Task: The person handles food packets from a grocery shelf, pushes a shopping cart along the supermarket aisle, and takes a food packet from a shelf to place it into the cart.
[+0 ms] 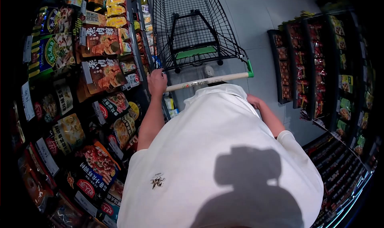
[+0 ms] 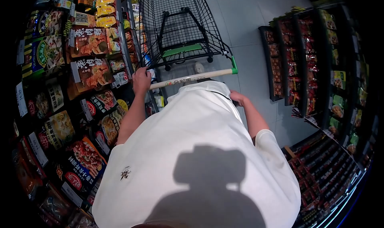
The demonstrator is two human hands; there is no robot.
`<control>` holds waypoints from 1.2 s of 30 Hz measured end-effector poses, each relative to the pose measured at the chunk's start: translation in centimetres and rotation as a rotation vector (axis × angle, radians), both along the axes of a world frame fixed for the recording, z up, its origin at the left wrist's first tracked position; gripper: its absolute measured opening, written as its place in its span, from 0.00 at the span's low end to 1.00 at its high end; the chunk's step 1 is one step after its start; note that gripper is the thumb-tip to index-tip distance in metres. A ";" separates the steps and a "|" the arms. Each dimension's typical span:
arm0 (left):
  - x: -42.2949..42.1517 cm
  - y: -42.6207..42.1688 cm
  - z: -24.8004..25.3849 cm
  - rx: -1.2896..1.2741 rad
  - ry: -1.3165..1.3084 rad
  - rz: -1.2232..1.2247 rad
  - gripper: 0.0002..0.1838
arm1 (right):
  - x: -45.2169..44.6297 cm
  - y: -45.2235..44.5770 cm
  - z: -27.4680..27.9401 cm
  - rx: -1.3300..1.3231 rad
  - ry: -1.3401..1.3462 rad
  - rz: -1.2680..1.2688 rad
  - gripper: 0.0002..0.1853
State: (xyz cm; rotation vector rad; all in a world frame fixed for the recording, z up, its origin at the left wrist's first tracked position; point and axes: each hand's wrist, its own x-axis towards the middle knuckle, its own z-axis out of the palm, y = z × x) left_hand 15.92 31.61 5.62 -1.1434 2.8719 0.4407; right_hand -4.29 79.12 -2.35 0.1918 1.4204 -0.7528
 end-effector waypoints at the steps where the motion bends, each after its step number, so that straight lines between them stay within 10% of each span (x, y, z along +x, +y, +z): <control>1: 0.0 -0.1 -0.1 0.001 0.033 -0.001 0.16 | -0.2 0.1 -0.4 0.018 -0.016 0.008 0.29; 5: -0.2 -0.1 0.1 0.005 0.042 0.009 0.15 | -3.5 1.2 2.6 0.141 -0.045 0.329 0.23; 14: -0.4 -0.2 0.1 0.016 0.020 0.038 0.15 | -9.1 -4.8 11.9 -0.081 0.192 0.756 0.44; 25: -1.2 -0.4 0.3 0.041 0.006 0.053 0.16 | -7.4 -5.5 5.5 -0.394 0.368 0.447 0.19; 36: -2.0 -0.7 1.0 0.070 -0.003 0.092 0.18 | -6.5 -12.0 10.3 -0.525 1.482 0.230 0.10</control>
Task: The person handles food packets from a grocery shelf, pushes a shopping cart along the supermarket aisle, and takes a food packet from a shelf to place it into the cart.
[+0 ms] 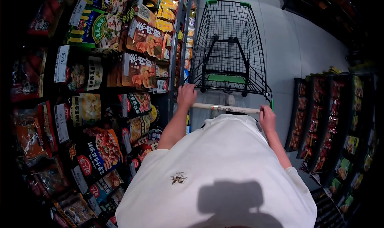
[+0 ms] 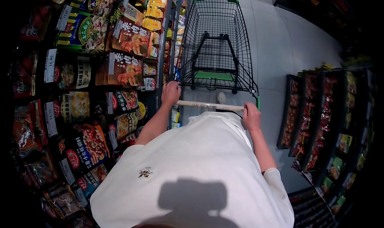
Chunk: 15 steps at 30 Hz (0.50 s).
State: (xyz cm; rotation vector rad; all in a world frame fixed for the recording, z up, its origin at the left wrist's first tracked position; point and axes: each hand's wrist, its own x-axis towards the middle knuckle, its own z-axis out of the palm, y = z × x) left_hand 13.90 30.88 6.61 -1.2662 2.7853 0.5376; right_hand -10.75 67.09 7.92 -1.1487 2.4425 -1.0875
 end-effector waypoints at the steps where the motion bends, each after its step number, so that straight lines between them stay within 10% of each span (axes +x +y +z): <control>1: 0.0 -0.1 0.0 0.003 -0.003 -0.003 0.18 | -0.3 -0.9 -0.3 0.005 -0.007 -0.004 0.14; 6: -0.3 -0.4 0.1 0.012 -0.008 0.010 0.17 | -1.5 -4.8 -4.4 0.139 0.145 0.044 0.32; 15: -0.4 -1.4 -1.0 -0.030 0.037 -0.019 0.15 | -3.3 -7.5 -5.6 0.254 0.149 0.086 0.22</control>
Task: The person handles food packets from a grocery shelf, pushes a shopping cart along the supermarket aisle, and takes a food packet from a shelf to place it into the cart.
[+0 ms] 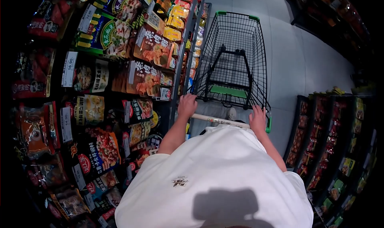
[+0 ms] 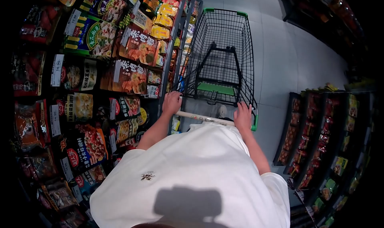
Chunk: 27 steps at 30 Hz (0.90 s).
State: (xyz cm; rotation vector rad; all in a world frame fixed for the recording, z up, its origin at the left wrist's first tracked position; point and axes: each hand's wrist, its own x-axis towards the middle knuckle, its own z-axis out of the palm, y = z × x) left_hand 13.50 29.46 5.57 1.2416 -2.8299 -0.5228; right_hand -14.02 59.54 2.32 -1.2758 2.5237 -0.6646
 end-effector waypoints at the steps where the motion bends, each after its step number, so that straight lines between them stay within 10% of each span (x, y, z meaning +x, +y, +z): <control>1: -0.2 -0.1 0.0 -0.007 0.001 0.004 0.15 | -0.3 -0.2 0.2 -0.003 -0.017 -0.001 0.22; 27: -8.4 -10.3 1.5 -0.020 -0.003 0.064 0.15 | -10.1 -12.7 0.2 -0.045 0.001 0.036 0.22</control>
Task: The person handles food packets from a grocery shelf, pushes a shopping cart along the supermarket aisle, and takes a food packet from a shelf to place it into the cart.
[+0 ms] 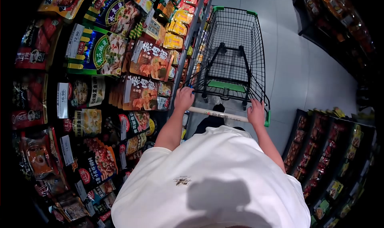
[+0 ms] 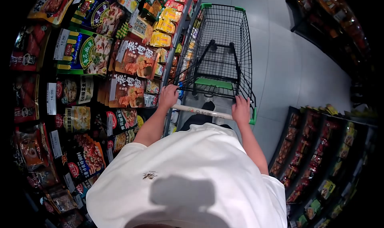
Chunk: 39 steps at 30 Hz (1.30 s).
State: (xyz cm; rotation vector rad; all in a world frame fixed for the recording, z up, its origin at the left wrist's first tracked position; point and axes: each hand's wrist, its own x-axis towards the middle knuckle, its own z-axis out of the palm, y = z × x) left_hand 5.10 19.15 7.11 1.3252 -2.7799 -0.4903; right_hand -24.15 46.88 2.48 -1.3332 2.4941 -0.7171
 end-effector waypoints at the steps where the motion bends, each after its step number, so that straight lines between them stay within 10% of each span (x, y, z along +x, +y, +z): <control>1: -0.3 -0.8 0.0 -0.002 0.005 -0.002 0.14 | -0.5 -0.8 0.1 0.002 -0.006 0.001 0.22; 39: -11.6 -18.7 -1.7 -0.114 0.219 0.061 0.13 | -14.6 -20.6 -0.2 0.037 0.014 0.078 0.21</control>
